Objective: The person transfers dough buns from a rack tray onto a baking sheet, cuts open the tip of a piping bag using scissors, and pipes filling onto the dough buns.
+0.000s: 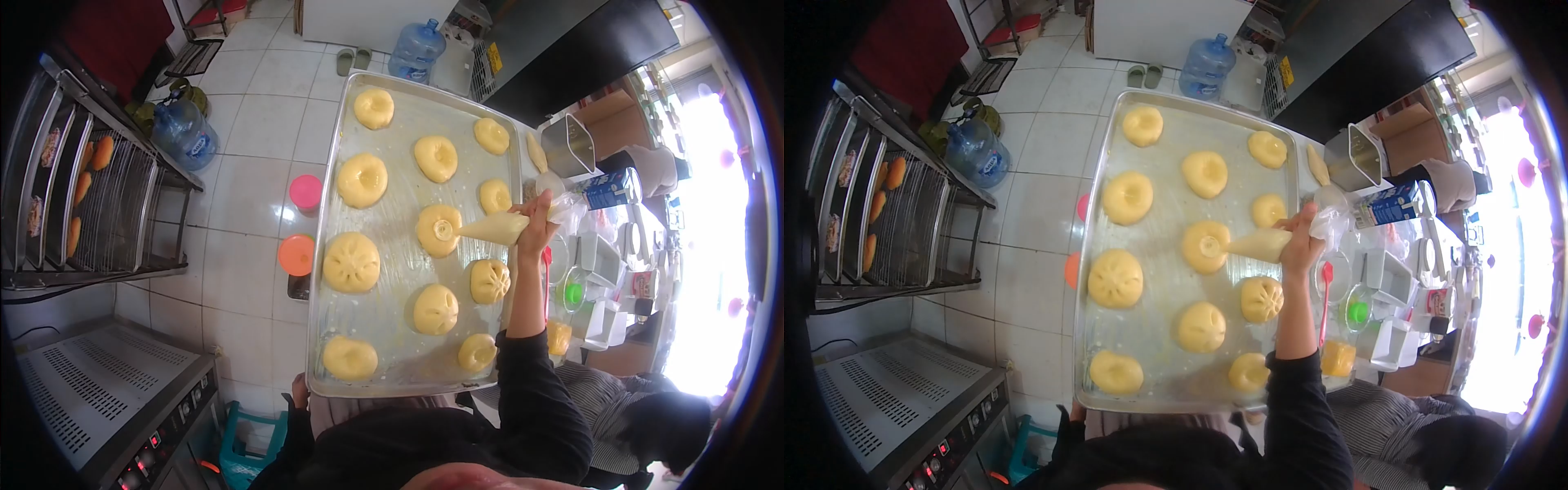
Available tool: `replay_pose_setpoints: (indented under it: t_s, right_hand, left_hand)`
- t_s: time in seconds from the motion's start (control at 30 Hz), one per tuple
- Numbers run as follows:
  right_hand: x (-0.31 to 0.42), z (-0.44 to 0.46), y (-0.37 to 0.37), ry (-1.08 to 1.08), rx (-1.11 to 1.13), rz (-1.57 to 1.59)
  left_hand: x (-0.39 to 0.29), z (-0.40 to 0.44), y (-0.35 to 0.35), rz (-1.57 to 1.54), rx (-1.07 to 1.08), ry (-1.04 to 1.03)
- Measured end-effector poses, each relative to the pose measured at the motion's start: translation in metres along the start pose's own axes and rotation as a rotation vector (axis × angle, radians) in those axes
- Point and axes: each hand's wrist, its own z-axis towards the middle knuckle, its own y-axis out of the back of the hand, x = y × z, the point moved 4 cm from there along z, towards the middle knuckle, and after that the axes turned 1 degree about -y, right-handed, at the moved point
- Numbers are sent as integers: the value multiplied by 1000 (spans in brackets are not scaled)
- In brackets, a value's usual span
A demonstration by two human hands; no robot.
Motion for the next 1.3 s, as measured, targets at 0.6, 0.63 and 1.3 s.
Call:
replay_pose_setpoints:
  t_s: [0.6,0.63,1.3]
  right_hand:
    - [-6,-8,-23,-64,97,38]
    - [-5,-9,-21,-61,101,36]
    - [-8,10,-17,42,-10,4]
  left_hand:
    - [29,5,-3,-126,-36,87]
    - [26,5,-3,-118,-38,76]
    - [22,4,1,-226,-3,301]
